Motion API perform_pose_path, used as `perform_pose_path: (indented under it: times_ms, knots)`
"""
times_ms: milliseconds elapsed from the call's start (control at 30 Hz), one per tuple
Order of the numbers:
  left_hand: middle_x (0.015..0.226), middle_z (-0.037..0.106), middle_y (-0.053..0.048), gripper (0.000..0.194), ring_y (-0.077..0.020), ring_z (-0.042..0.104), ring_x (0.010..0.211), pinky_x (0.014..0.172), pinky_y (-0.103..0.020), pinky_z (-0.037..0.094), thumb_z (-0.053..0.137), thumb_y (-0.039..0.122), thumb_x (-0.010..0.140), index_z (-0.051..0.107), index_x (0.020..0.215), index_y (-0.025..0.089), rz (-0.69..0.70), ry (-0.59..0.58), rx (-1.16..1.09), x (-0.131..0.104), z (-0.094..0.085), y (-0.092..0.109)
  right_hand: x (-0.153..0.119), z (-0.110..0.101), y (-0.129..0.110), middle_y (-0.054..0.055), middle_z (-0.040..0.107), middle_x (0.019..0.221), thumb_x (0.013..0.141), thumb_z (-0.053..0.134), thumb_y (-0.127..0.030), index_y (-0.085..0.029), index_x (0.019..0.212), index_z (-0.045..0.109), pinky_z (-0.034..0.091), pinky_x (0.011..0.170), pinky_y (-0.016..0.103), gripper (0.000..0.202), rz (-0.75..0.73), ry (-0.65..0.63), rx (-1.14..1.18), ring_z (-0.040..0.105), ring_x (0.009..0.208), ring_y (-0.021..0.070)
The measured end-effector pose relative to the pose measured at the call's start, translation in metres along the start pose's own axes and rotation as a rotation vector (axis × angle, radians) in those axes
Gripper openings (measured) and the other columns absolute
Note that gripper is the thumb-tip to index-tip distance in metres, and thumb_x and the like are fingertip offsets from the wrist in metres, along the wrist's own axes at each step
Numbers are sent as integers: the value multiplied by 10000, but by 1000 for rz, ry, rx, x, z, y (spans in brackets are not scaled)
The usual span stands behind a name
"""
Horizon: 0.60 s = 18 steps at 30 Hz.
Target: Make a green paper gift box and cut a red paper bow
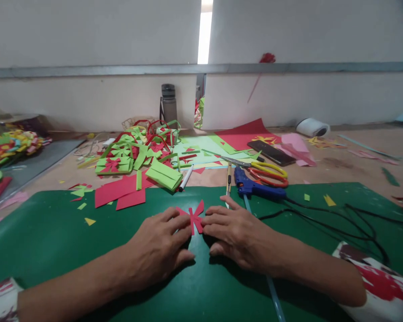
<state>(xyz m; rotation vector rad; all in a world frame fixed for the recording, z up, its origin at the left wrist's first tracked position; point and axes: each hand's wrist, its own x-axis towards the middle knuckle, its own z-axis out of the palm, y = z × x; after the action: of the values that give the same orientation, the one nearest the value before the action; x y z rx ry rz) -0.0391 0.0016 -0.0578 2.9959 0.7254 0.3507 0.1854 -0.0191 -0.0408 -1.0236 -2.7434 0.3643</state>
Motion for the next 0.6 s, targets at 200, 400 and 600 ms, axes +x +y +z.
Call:
perform_pose_path:
  times_ms: [200, 400, 600]
  knots:
    - [1175, 583, -101, 459, -280, 480, 1025, 856, -416, 448, 453, 499, 855, 533, 1173, 179, -43, -19, 46, -4, 3, 7, -8, -21, 18, 71, 670, 946, 859, 549, -239, -176, 935, 627, 387, 891, 384, 125, 252, 50, -289, 597, 927, 210]
    - [1162, 620, -81, 362, -281, 512, 1008, 825, -414, 476, 494, 386, 854, 577, 1139, 179, -4, 80, 73, -4, 9, 3, -38, -49, 62, 159, 676, 967, 734, 658, -159, -150, 951, 642, 478, 753, 435, 218, 666, 85, -568, 624, 914, 321]
    - [1111, 645, -74, 313, -261, 525, 955, 825, -405, 479, 479, 367, 866, 606, 1078, 174, -18, 115, 32, -2, 11, 4, -46, -37, 87, 166, 682, 1039, 745, 595, -134, -118, 1120, 549, 501, 745, 403, 378, 664, 129, -426, 645, 939, 306]
